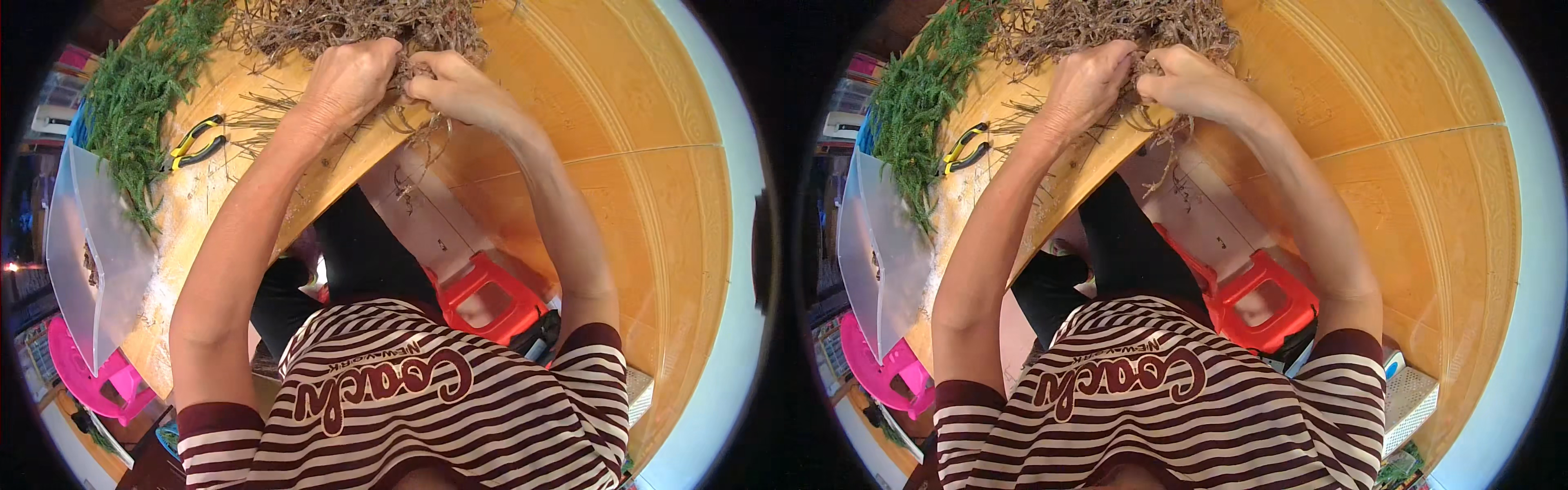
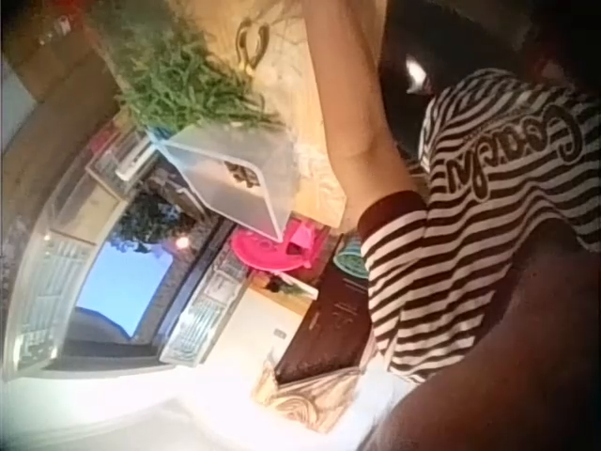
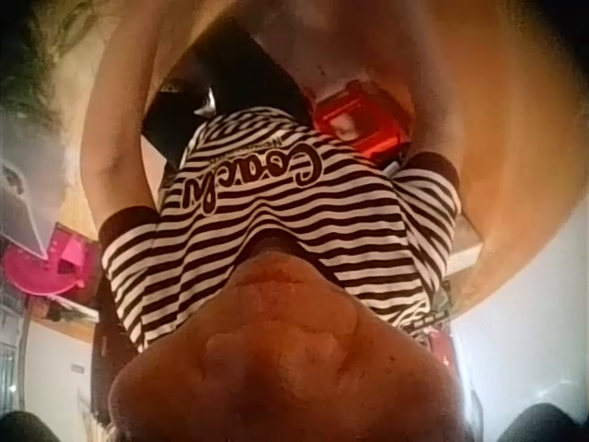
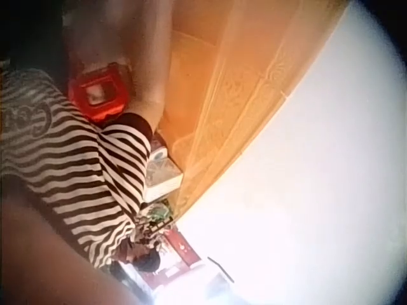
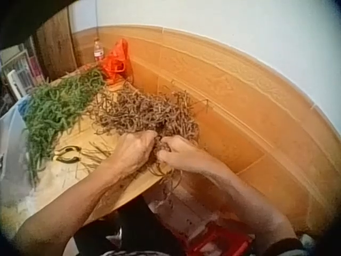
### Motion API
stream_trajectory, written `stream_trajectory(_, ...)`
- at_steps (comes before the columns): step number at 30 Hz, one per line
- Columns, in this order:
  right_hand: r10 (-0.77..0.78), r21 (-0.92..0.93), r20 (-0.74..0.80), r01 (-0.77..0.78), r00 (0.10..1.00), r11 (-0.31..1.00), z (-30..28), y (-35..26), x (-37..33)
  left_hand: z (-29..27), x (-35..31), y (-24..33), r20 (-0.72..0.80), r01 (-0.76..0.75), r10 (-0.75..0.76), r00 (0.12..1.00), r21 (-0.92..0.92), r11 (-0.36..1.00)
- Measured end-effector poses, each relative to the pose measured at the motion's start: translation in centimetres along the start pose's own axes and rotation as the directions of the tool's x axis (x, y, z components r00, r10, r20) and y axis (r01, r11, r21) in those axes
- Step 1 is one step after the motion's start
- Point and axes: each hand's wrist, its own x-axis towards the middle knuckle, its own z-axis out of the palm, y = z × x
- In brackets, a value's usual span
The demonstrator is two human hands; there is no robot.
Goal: Sorting through a pile of dried herbs to separate specific parts by hand.
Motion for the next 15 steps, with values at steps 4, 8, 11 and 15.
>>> stream_trajectory(4, 0.097, 0.107, 0.039, -0.101, 0.994, 0.989, -0.6, -1.0, -0.7, -0.2, 0.0, -0.1, 0.013, -0.014, 0.014, 1.000, -0.031, 0.999)
stream_trajectory(8, 0.139, 0.143, 0.151, -0.160, 0.979, 0.977, -0.6, -0.2, 0.4, -0.2, 0.0, -0.3, 0.022, -0.016, 0.018, 1.000, -0.070, 0.997)
stream_trajectory(11, 0.115, 0.126, 0.049, -0.120, 0.992, 0.985, 0.8, 1.3, 0.8, -0.2, 0.1, -0.4, 0.016, -0.023, 0.024, 1.000, -0.055, 0.998)
stream_trajectory(15, -0.164, -0.209, -0.346, 0.094, 0.924, 0.973, 2.2, 2.0, 0.7, -0.5, 0.2, -0.2, 0.051, -0.017, 0.020, 0.998, -0.057, 0.998)
